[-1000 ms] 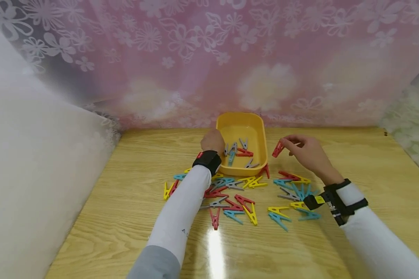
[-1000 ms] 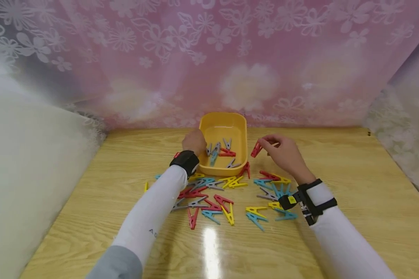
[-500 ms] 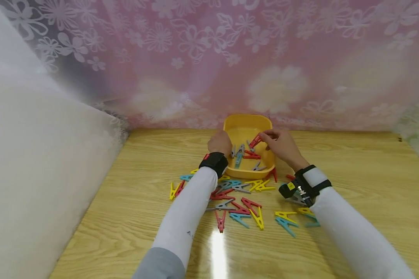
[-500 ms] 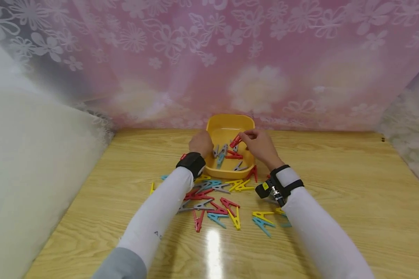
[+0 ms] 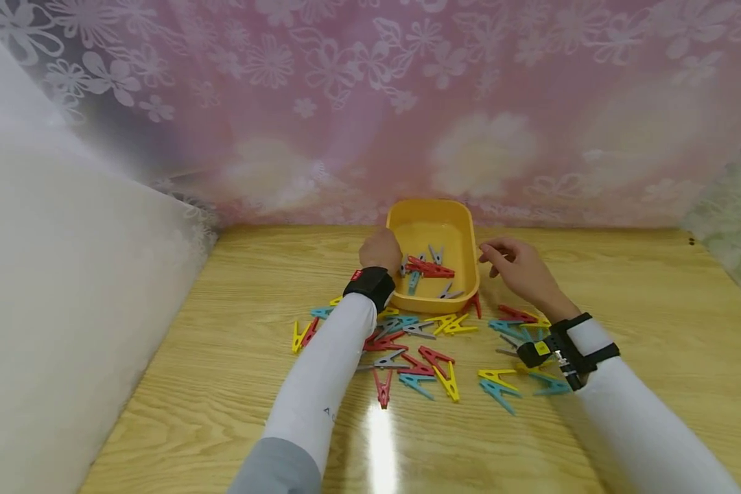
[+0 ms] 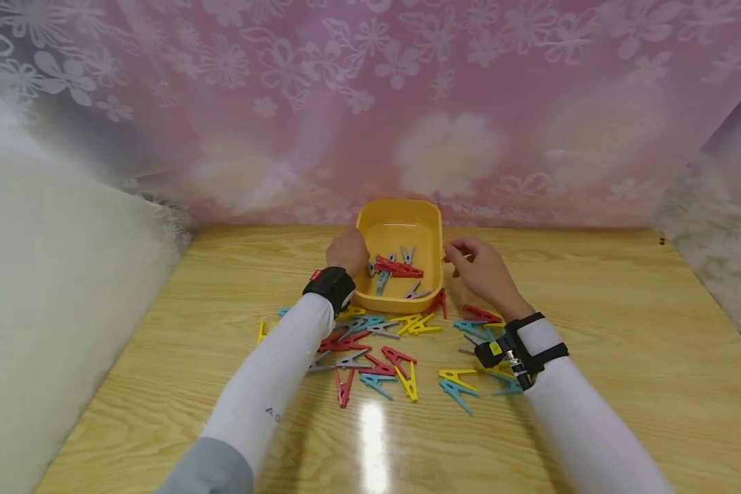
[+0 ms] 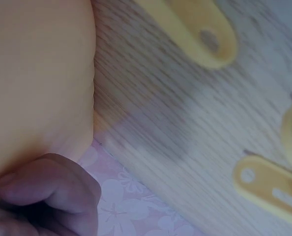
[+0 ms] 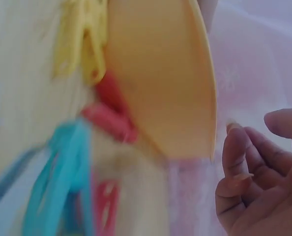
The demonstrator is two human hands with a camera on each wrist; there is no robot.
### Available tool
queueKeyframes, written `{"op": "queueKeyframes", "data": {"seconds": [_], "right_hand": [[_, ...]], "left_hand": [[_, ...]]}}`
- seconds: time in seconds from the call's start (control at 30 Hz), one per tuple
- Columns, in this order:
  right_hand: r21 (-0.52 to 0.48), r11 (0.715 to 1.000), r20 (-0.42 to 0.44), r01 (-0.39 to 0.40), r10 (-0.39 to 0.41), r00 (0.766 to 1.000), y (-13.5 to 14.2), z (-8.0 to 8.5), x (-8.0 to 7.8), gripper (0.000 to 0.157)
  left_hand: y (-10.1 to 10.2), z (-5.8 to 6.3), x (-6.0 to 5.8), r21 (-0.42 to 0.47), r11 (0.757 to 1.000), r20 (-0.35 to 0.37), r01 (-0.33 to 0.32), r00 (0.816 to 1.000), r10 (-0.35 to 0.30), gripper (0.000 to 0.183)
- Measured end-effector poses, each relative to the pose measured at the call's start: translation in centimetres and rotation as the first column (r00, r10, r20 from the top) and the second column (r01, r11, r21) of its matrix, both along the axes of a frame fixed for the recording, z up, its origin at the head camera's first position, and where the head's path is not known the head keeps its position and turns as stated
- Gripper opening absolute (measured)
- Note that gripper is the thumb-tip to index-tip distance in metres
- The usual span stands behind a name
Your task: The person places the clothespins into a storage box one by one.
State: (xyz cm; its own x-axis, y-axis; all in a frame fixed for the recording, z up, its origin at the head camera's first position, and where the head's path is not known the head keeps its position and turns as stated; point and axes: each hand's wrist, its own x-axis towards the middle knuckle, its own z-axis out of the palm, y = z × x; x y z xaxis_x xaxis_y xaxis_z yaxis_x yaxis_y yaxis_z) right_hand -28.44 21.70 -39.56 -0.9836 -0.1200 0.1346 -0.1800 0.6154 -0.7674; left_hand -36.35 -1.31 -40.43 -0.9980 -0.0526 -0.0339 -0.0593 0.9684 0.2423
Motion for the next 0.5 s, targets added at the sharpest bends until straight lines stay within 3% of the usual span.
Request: {"op": "queueKeyframes", "data": {"seconds": [0.3,0.5], "right_hand": [[0.066,0.998,-0.014,0.026,-0.025,1.000,5.4,-1.1,3.0,0.044],[0.126,0.992,0.018,0.008,-0.011,1.000,8.2,-1.8,4.9,0.042]], "left_hand": [[-0.1,0.5,-0.2,0.034,0.999,0.006,-0.012,1.000,0.012,0.023],[0.1,0.2,-0.4,0.037,0.999,0.020,-0.006,1.000,0.005,0.021]]}}
